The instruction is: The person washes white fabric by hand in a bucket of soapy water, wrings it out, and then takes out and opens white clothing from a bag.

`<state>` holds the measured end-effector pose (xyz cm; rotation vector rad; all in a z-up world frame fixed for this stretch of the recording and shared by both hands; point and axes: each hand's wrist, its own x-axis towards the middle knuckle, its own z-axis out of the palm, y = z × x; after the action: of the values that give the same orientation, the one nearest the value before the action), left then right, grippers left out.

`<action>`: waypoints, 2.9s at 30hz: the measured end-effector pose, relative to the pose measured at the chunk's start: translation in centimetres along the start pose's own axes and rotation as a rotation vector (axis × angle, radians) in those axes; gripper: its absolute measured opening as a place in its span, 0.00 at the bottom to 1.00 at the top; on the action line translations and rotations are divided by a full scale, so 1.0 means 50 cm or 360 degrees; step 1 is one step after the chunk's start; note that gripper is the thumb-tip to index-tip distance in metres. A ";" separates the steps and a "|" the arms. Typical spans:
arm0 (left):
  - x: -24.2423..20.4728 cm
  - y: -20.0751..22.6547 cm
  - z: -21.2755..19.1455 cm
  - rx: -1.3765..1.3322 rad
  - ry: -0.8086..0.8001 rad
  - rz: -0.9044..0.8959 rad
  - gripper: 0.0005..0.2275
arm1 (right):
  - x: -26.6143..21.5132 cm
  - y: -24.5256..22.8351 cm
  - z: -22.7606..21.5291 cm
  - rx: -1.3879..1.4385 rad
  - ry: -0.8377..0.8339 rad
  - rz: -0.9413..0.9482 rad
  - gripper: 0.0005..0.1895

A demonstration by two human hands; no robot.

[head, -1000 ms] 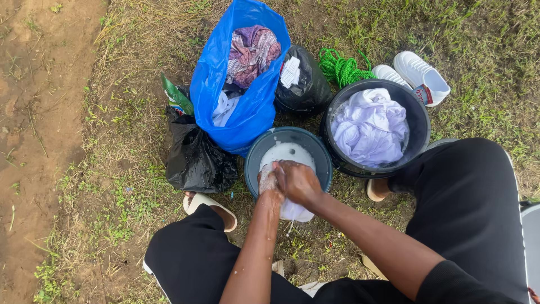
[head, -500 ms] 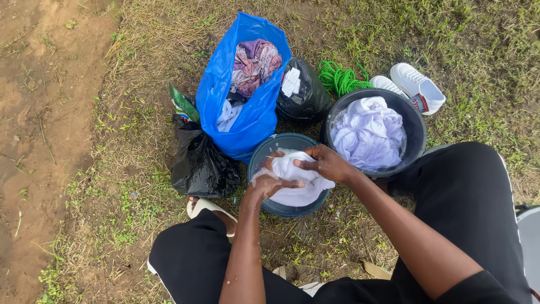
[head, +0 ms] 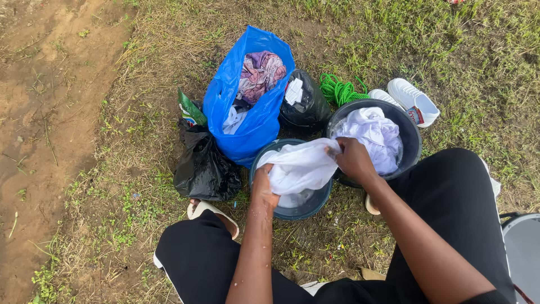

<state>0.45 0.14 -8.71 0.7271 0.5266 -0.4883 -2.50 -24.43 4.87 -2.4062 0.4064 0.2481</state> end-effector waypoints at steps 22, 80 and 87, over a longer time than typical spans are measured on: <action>-0.027 0.008 -0.015 0.2581 0.0416 0.0060 0.32 | 0.001 0.058 0.238 0.1734 -0.0517 0.0579 0.23; 0.018 -0.037 -0.016 -0.0031 -0.0306 -0.0489 0.18 | -0.014 -0.030 0.062 0.2404 -0.0988 0.0163 0.20; -0.156 0.092 0.125 0.1488 -0.0248 0.0139 0.21 | 0.004 0.077 0.128 0.0110 -0.0657 -0.0269 0.38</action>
<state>-1.10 0.40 2.18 1.5800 0.0882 -0.7063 -4.13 -23.09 -2.28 -2.2306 0.0221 0.6272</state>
